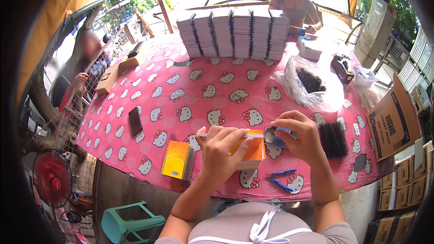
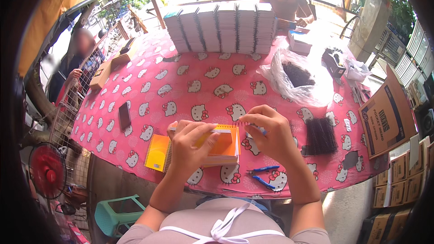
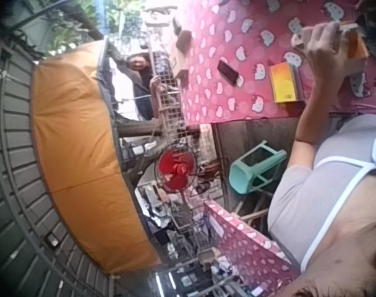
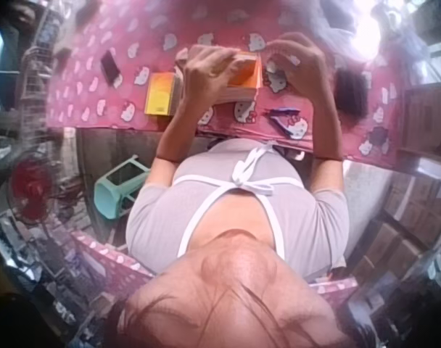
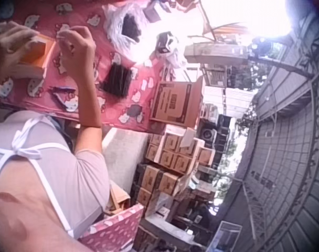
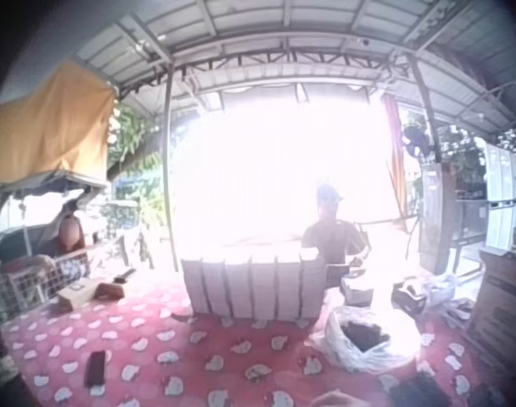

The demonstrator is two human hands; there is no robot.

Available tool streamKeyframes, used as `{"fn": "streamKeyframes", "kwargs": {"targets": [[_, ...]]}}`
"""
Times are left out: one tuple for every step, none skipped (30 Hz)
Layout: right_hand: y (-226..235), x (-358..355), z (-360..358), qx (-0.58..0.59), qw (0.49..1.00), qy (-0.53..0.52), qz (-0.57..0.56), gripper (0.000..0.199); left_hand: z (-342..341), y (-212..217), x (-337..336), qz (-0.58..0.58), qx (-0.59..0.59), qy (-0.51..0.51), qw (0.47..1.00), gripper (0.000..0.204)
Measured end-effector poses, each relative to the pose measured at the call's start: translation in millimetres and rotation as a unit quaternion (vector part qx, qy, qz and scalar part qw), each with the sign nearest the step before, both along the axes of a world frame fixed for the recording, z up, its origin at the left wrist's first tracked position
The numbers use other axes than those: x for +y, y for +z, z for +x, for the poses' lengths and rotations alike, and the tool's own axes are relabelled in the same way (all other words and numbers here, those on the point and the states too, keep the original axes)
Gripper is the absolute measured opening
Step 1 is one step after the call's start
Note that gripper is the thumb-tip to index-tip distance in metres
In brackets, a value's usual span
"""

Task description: The person binds notebooks by threading a spiral coil through pre-punched holes in stacked paper and covers by hand, then crimps the ends of the coil with a tool.

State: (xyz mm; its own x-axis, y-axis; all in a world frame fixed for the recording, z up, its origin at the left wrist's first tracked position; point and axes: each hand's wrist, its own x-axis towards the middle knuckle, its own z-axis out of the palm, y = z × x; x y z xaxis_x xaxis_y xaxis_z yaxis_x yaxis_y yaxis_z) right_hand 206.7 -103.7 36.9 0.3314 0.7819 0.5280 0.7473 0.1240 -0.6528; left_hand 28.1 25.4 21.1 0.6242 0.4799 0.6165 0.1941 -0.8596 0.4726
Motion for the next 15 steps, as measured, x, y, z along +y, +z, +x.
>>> {"fn": "streamKeyframes", "kwargs": {"targets": [[0.7,1.2,0.6,0.002,1.000,0.009,-0.007,0.028,-0.9,0.5,-0.6,-0.004,0.002,0.000,1.000,0.018],[-0.3,2.6,0.6,0.000,1.000,0.015,-0.006,0.028,-1.5,0.8,-1.2,-0.007,0.004,0.000,1.000,0.019],[-2.2,4.6,0.9,-0.002,1.000,0.022,-0.006,0.028,-1.8,0.8,-1.6,-0.011,0.006,0.001,1.000,0.019],[-2.5,5.5,1.7,-0.006,1.000,0.028,-0.005,0.029,-1.2,0.7,-2.1,-0.010,0.004,0.000,1.000,0.019],[-2.2,5.9,3.3,-0.006,0.999,0.030,-0.009,0.028,0.0,0.0,-2.4,-0.009,0.002,-0.001,1.000,0.018],[-1.6,5.7,5.9,-0.007,0.999,0.031,-0.013,0.027,1.8,-0.4,-2.6,-0.008,0.000,-0.003,1.000,0.018],[-1.6,6.5,7.3,-0.005,0.999,0.036,-0.017,0.027,1.5,-1.3,-2.4,-0.007,-0.002,-0.004,1.000,0.017],[-1.0,6.4,8.9,0.014,0.998,0.061,-0.024,0.024,1.8,-2.1,-2.2,-0.006,-0.005,-0.005,1.000,0.017],[0.0,5.8,11.1,0.034,0.995,0.086,-0.032,0.021,2.4,-2.0,-2.3,-0.005,-0.008,-0.007,1.000,0.017],[-0.7,5.9,12.8,0.055,0.992,0.110,-0.040,0.018,2.3,-2.0,-2.0,-0.007,-0.011,-0.007,1.000,0.016],[-0.1,5.6,15.2,0.084,0.986,0.116,-0.079,0.016,2.4,-1.4,-1.7,-0.008,-0.014,-0.008,1.000,0.015],[2.1,5.2,17.7,0.112,0.979,0.122,-0.119,0.014,2.5,-1.3,-1.4,-0.010,-0.017,-0.007,1.000,0.015],[3.9,7.3,17.5,0.139,0.969,0.130,-0.158,0.012,1.7,-3.3,0.0,-0.020,-0.022,-0.009,1.000,0.015],[4.1,8.9,12.5,0.135,0.971,0.109,-0.164,0.013,0.7,-6.7,1.5,-0.031,-0.026,-0.008,0.999,0.016],[1.8,8.6,3.6,0.130,0.973,0.090,-0.170,0.015,-0.7,-10.8,3.0,-0.043,-0.032,-0.006,0.999,0.017]]}}
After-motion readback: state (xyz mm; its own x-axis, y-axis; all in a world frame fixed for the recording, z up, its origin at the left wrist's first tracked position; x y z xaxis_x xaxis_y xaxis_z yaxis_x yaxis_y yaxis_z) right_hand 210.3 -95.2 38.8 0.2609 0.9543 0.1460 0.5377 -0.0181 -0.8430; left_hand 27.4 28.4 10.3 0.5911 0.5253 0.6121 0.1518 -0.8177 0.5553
